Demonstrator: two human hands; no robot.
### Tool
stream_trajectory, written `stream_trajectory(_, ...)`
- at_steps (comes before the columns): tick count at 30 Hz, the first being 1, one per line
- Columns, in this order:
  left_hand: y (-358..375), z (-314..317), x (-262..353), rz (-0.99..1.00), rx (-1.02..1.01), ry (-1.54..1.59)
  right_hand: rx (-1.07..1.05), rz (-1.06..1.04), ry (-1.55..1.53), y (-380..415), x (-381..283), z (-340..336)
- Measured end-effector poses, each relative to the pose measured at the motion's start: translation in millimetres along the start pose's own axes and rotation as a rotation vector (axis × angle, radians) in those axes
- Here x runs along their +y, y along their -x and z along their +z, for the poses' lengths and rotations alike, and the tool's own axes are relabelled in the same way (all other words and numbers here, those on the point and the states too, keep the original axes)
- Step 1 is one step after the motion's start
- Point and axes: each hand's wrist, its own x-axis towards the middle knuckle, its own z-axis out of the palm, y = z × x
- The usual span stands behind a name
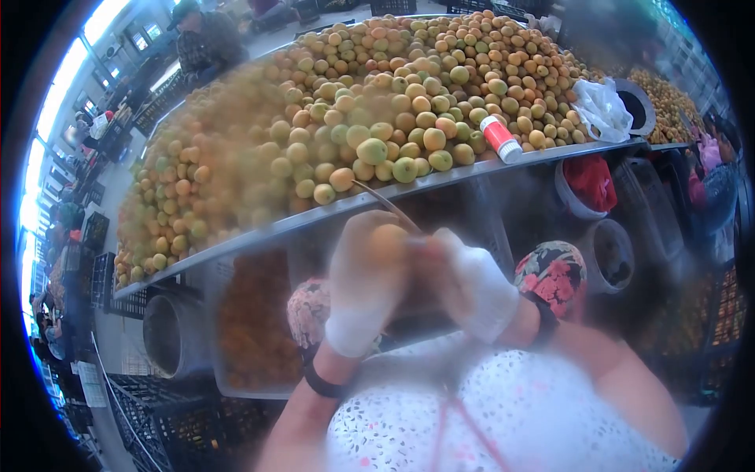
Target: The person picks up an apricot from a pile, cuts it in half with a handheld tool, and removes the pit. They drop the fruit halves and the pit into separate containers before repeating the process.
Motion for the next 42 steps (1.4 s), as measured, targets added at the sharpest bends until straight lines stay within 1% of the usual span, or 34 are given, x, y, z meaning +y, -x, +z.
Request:
stream_trajectory(2, -9, -6, -6, 0.202, -0.111, -0.293, 0.010, 0.020, -0.003, -2, 4, 0)
stream_trajectory(3, -14, -7, -10, 0.255, -0.125, -0.378, 0.021, 0.038, -0.039, -2, 7, 2)
stream_trajectory(4, -17, -8, -10, 0.252, -0.128, -0.376, 0.032, 0.057, -0.073, -3, 10, 3)
stream_trajectory(5, -19, -7, -10, 0.332, -0.128, -0.486, 0.035, 0.061, -0.073, -4, 11, 3)
stream_trajectory(6, -22, -7, -11, 0.411, -0.127, -0.595, 0.046, 0.092, -0.173, -6, 11, 4)
stream_trajectory(7, -23, -8, -16, 0.403, -0.132, -0.594, 0.056, 0.125, -0.275, -7, 11, 5)
stream_trajectory(8, -25, -10, -22, 0.274, -0.143, -0.427, 0.056, 0.132, -0.276, -9, 14, 7)
stream_trajectory(9, -27, -11, -26, 0.147, -0.152, -0.260, -0.009, 0.210, -0.528, -11, 20, 9)
stream_trajectory(10, -29, -11, -24, 0.143, -0.157, -0.257, -0.072, 0.287, -0.780, -13, 24, 9)
stream_trajectory(11, -30, -9, -17, -0.047, -0.137, -0.012, -0.068, 0.297, -0.780, -16, 23, 1)
stream_trajectory(12, -31, -9, -15, -0.242, -0.113, 0.234, -0.253, 0.502, -1.075, -21, 18, -12)
stream_trajectory(13, -33, -9, -21, -0.234, -0.086, 0.421, -0.440, 0.713, -1.368, -22, 17, -19)
stream_trajectory(14, -36, -11, -25, -0.236, -0.039, 0.408, -0.428, 0.734, -1.372, -19, 17, -18)
stream_trajectory(16, -38, -17, -28, -0.191, -0.083, 0.646, -0.130, 0.463, -1.095, -21, 14, -6)
stream_trajectory(17, -36, -20, -26, -0.169, -0.071, 0.512, 0.004, 0.373, -0.917, -20, 24, 5)
stream_trajectory(18, -35, -17, -24, -0.167, -0.075, 0.510, 0.007, 0.370, -0.917, -17, 28, 5)
stream_trajectory(20, -30, -10, -21, -0.115, -0.084, 0.579, 0.000, 0.076, -0.293, -11, 30, 0)
stream_trajectory(21, -27, -8, -20, -0.114, -0.091, 0.578, 0.007, 0.073, -0.291, -8, 28, -1)
stream_trajectory(23, -22, -4, -16, -0.095, -0.047, 0.545, -0.008, 0.082, -0.157, -2, 22, -4)
stream_trajectory(24, -21, 0, -12, -0.084, -0.052, 0.544, -0.005, 0.071, -0.153, -1, 19, -5)
stream_trajectory(27, -14, 9, 3, -0.014, -0.080, 0.485, 0.026, -0.007, -0.067, 5, 22, 1)
stream_trajectory(29, -8, 10, 7, -0.024, -0.050, 0.381, 0.071, 0.007, -0.349, 7, 35, 16)
stream_trajectory(30, -6, 11, 8, -0.010, -0.058, 0.378, 0.077, -0.008, -0.345, 10, 32, 15)
stream_trajectory(32, -4, 15, 10, 0.042, -0.022, 0.376, 0.077, -0.104, 0.121, 13, 16, 7)
stream_trajectory(33, -3, 18, 13, 0.077, -0.077, 0.475, 0.069, -0.061, 0.058, 15, 6, 5)
stream_trajectory(34, -3, 21, 14, 0.095, -0.089, 0.471, 0.081, -0.079, 0.064, 14, 0, 4)
stream_trajectory(37, -1, 36, 13, -0.085, 0.020, 0.714, 0.067, -0.039, 0.134, 13, -5, 8)
stream_trajectory(38, -1, 41, 11, -0.073, 0.007, 0.710, 0.080, -0.052, 0.137, 12, 4, 12)
stream_trajectory(40, 0, 47, 5, -0.064, 0.062, 0.576, 0.015, -0.043, 0.292, 10, 19, 17)
stream_trajectory(41, -3, 48, 0, -0.015, 0.131, 0.455, 0.020, -0.045, 0.294, 9, 23, 15)
stream_trajectory(42, -5, 47, -2, -0.015, 0.128, 0.454, 0.027, -0.046, 0.208, 7, 26, 12)
